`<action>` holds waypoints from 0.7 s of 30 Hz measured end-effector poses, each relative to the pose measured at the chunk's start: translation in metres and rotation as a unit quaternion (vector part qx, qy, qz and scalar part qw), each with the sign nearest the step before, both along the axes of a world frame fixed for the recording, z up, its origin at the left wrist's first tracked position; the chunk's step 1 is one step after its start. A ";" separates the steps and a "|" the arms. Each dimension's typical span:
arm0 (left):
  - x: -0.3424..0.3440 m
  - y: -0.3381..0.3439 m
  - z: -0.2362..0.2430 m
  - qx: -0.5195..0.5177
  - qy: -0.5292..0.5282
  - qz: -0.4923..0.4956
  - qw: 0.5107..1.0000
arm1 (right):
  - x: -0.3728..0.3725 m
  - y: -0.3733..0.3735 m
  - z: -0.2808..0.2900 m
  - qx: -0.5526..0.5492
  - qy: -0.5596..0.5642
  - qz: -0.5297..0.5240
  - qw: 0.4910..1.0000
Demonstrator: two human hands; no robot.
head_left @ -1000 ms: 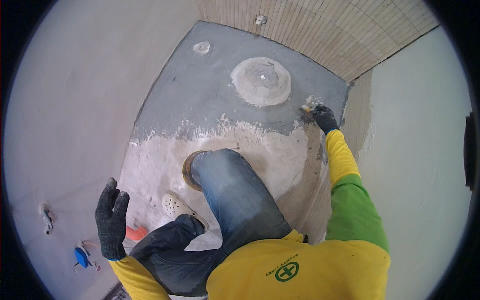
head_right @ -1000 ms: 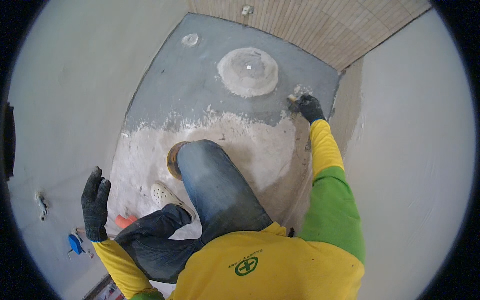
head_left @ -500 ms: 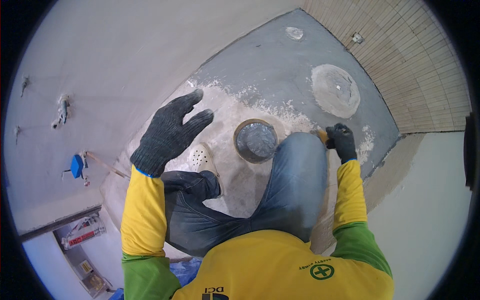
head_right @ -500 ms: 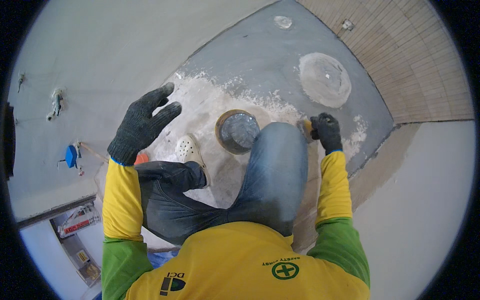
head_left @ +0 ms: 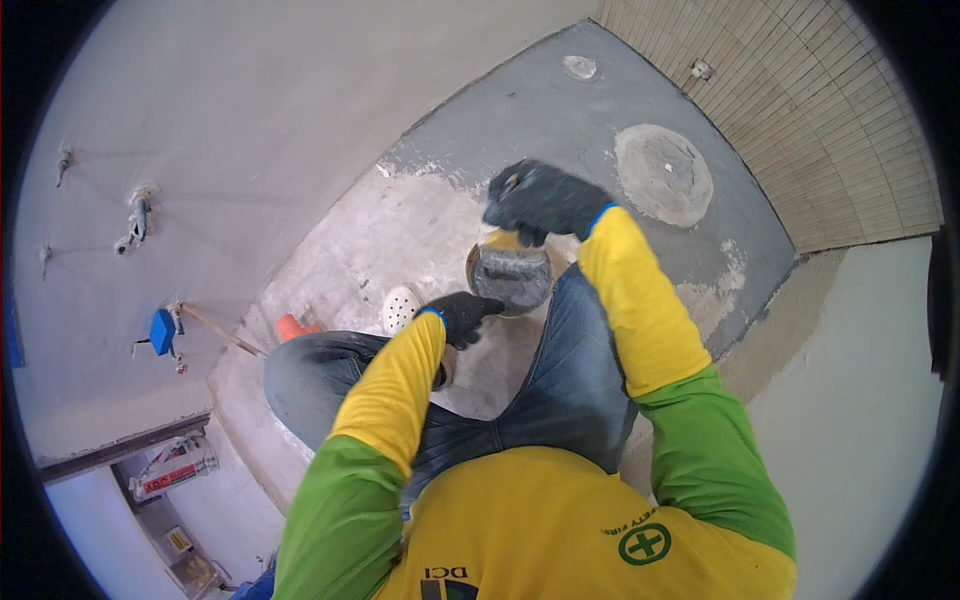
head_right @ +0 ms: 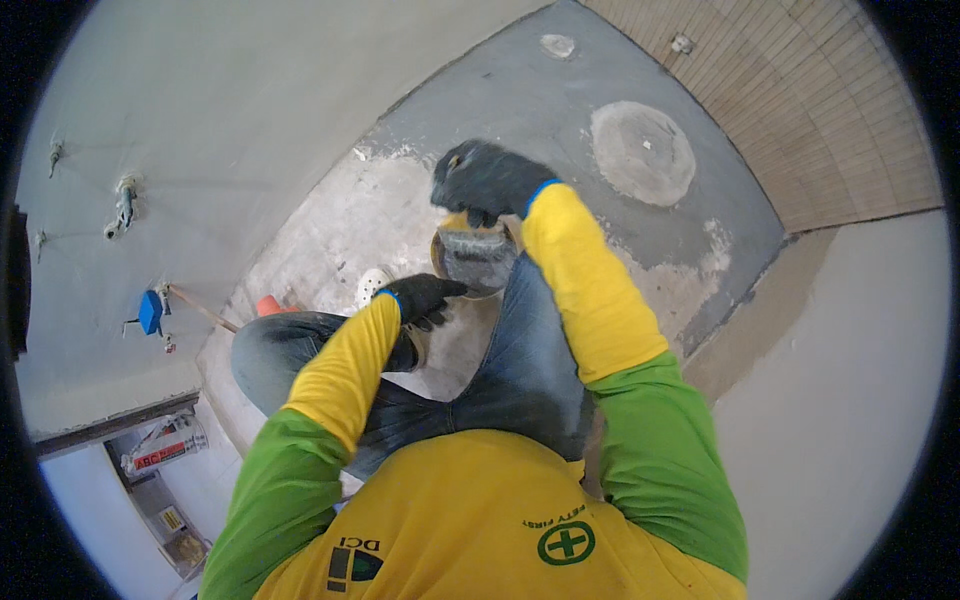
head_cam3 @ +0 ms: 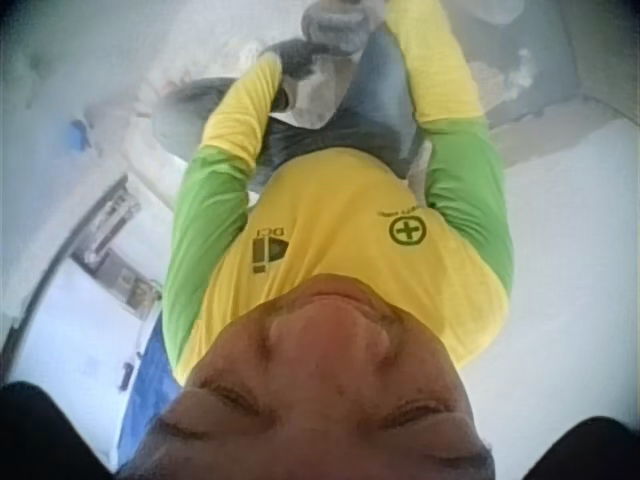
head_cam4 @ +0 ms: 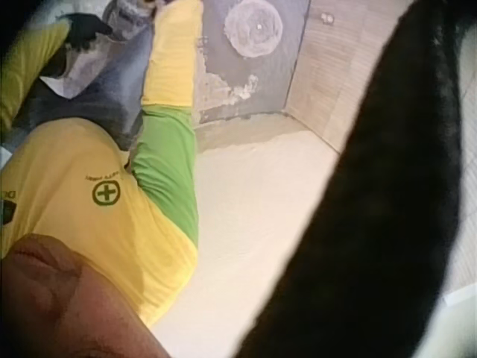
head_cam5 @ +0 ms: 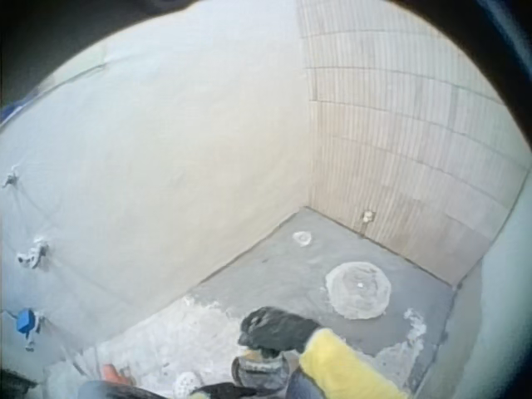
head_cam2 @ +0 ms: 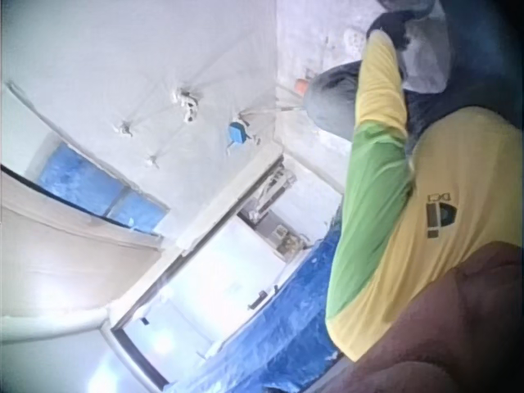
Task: Applying grey waterproofing liquid to a bathroom floor and the base of the walls using a brush while kneeling.
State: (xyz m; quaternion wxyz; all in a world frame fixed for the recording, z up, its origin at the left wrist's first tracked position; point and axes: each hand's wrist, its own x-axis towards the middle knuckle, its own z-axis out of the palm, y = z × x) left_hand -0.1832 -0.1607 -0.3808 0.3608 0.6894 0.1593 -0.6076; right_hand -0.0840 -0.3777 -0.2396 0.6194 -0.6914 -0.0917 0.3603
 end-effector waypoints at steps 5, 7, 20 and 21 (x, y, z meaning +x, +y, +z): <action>-0.052 -0.027 -0.090 -0.246 -0.009 0.413 0.877 | -0.012 0.021 -0.056 -0.189 -0.157 0.105 0.964; -0.048 -0.051 -0.079 -0.188 -0.090 0.436 0.875 | -0.011 -0.001 -0.090 -0.229 -0.412 0.134 0.872; 0.010 -0.074 -0.163 -0.240 -0.402 0.234 0.852 | 0.009 -0.040 -0.111 -0.312 -0.490 0.138 0.802; 0.012 -0.075 -0.149 -0.142 -0.384 0.284 0.867 | 0.011 -0.039 -0.109 -0.255 -0.513 0.151 0.805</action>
